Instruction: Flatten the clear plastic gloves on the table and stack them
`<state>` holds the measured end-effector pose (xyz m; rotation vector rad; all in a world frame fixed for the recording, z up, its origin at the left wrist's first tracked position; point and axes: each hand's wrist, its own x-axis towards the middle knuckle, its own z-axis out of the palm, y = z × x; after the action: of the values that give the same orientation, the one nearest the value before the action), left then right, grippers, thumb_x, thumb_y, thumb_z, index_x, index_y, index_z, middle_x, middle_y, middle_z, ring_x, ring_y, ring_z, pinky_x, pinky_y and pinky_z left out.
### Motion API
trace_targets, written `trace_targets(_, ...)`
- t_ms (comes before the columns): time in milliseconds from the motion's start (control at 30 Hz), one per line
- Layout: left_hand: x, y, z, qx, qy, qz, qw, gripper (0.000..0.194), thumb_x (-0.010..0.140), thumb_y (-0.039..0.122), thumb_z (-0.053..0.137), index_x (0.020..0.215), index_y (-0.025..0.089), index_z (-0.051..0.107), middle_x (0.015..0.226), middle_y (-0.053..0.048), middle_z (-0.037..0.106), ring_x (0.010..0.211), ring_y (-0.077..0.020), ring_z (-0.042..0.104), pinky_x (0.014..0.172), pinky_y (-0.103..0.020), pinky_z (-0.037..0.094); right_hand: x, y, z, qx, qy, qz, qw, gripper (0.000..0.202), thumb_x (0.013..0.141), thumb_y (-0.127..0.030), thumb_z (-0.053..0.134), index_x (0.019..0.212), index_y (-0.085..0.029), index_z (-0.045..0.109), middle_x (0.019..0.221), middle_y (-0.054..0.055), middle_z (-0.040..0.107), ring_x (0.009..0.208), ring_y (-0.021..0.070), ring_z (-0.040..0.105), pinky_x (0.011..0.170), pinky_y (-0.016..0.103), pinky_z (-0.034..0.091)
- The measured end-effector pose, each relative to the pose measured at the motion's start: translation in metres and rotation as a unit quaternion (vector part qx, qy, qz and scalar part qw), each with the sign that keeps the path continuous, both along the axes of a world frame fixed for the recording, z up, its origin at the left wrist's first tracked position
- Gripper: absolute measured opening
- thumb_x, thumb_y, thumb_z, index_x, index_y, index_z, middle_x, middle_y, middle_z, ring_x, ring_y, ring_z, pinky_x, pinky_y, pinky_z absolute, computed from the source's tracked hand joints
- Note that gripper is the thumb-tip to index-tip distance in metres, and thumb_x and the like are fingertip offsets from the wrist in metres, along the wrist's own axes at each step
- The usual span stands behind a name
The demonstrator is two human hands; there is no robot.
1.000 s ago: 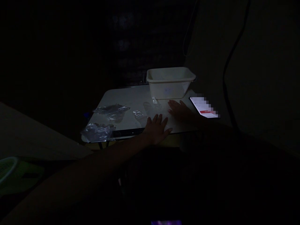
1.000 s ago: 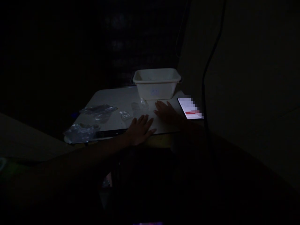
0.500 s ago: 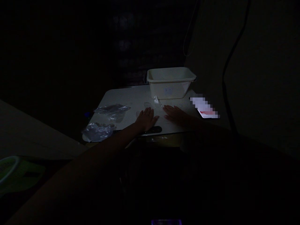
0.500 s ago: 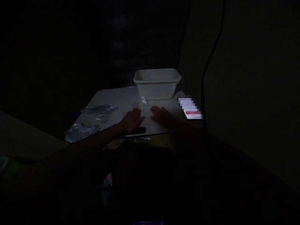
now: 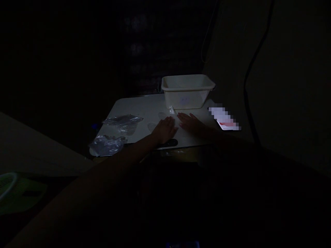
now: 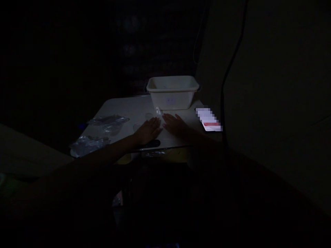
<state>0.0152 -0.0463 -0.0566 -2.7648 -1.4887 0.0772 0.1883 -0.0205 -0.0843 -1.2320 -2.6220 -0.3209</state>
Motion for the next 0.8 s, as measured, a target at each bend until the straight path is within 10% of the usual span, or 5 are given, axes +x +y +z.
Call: trace_targets(800, 0.013, -0.006, -0.008, -0.012, 0.018, -0.013, 1.0, 0.058, 0.083, 0.04, 0.01, 0.127, 0.002, 0.018, 0.134, -0.016, 0.016, 0.123, -0.0214, 0.009, 0.097, -0.038, 0.015, 0.009, 0.01, -0.009, 0.006, -0.078, 0.027, 0.997, 0.044, 0.084, -0.026, 0.019, 0.12, -0.007, 0.035, 0.127, 0.017, 0.034, 0.118, 0.0233, 0.028, 0.088, 0.048, 0.027)
